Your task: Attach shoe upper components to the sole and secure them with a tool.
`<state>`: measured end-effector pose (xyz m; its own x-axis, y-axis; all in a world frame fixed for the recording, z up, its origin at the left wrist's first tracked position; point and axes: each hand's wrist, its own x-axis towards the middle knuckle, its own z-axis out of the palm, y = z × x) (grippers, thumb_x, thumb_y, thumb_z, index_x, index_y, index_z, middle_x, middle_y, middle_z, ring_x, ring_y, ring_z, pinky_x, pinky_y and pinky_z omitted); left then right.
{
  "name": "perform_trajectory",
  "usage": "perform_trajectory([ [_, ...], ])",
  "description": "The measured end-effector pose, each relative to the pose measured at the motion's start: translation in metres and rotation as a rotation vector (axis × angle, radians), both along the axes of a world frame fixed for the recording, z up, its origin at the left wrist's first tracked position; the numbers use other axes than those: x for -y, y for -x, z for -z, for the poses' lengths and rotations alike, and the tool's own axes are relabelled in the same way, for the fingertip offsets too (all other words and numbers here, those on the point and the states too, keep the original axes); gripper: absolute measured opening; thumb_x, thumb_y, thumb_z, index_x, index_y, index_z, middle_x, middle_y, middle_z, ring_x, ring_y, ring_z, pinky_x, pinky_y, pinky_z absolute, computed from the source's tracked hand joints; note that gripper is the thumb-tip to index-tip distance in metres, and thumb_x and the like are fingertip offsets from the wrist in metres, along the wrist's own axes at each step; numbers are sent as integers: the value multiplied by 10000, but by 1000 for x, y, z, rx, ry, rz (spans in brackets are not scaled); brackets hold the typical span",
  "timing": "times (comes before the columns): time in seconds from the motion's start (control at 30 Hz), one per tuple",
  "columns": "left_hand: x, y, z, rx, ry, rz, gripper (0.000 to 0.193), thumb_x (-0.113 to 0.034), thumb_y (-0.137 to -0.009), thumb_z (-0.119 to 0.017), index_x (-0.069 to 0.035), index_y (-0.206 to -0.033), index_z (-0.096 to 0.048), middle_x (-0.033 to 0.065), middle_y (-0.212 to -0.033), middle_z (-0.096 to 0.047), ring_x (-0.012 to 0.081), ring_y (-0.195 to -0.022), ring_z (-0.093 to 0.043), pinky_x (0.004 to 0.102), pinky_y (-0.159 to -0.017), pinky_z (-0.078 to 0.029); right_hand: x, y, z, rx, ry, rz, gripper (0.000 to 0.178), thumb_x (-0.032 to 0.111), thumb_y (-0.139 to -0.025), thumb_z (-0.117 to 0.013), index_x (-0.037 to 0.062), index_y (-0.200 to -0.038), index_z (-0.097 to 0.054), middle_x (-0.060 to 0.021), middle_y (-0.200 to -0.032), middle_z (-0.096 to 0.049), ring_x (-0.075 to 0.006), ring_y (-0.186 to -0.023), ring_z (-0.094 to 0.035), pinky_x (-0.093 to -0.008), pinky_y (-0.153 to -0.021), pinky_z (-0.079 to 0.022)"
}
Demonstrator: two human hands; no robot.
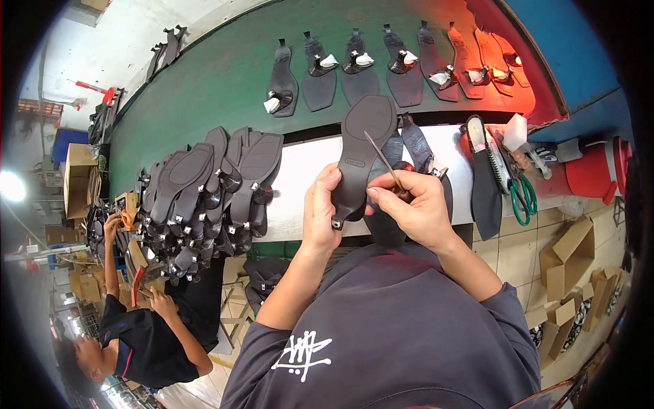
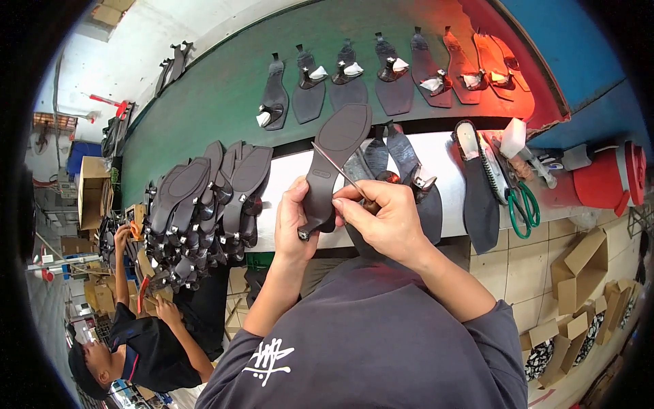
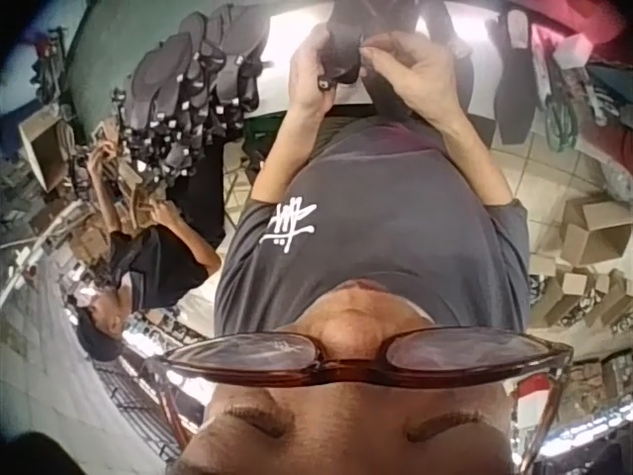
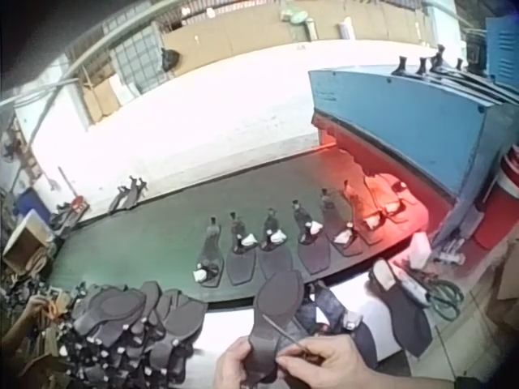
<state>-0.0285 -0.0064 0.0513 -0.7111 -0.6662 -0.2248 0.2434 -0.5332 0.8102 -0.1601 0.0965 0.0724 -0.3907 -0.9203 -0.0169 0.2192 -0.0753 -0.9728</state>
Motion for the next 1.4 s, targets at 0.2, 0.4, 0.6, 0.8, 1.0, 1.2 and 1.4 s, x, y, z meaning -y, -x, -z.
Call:
perform_trajectory([
  [0.2, -11, 7, -9, 137, 317, -127, 365, -251, -980, -389, 43, -1115, -558, 115, -900, -656, 166, -742, -655, 270, -639, -544, 1, 0, 4, -213, 1, 109, 68, 0, -835, -638, -54, -873, -654, -63, -755, -648, -75, -659, -630, -205, -522, -467],
  [0.4, -14, 10, -4, 129, 308, -176, 343, -234, -977, -393, 31, -1116, -561, 101, -917, -649, 151, -715, -636, 276, -664, -529, 2, -1, -1, -537, 33, 191, 64, 3, -807, -633, -36, -825, -586, -54, -758, -614, -79, -551, -567, -232, -478, -427],
  [0.6, -1, 3, 11, -70, -209, 31, 381, -286, -974, -367, -9, -1199, -500, 115, -876, -629, 226, -644, -636, 345, -609, -545, 0, 13, 12, -268, -87, 194, 43, 26, -839, -606, -12, -849, -588, 13, -736, -564, -8, -558, -441, -197, -488, -341],
  [0.8, 2, 0, 13, -88, -309, 38, 358, -306, -975, -366, -43, -1175, -504, 100, -809, -598, 261, -601, -621, 368, -590, -539, 1, 18, 18, -247, -58, 264, 43, 34, -857, -606, -9, -857, -604, 43, -703, -543, 3, -585, -441, -178, -518, -341],
  [1.0, 7, -3, 14, -97, -283, 48, 354, -311, -979, -358, -46, -1161, -506, 100, -849, -609, 256, -629, -631, 362, -592, -542, -4, 21, -1, -234, -70, 171, 62, 39, -876, -620, -11, -888, -654, 19, -752, -593, -6, -624, -513, -172, -523, -392],
  [1.2, 1, 2, 12, -115, -286, 71, 359, -297, -982, -350, -25, -1159, -502, 115, -978, -632, 224, -742, -660, 328, -594, -575, 2, 1, 2, -174, 26, 64, 65, -33, -853, -628, -76, -898, -647, -47, -787, -635, -92, -675, -667, -196, -547, -476],
  [1.4, -1, 4, 12, -89, -240, 71, 376, -285, -981, -352, -11, -1199, -491, 118, -990, -633, 213, -762, -660, 323, -590, -578, 2, 3, -6, -324, 35, 93, 32, -31, -839, -638, -56, -858, -645, -55, -776, -620, -95, -643, -665, -209, -508, -468],
])
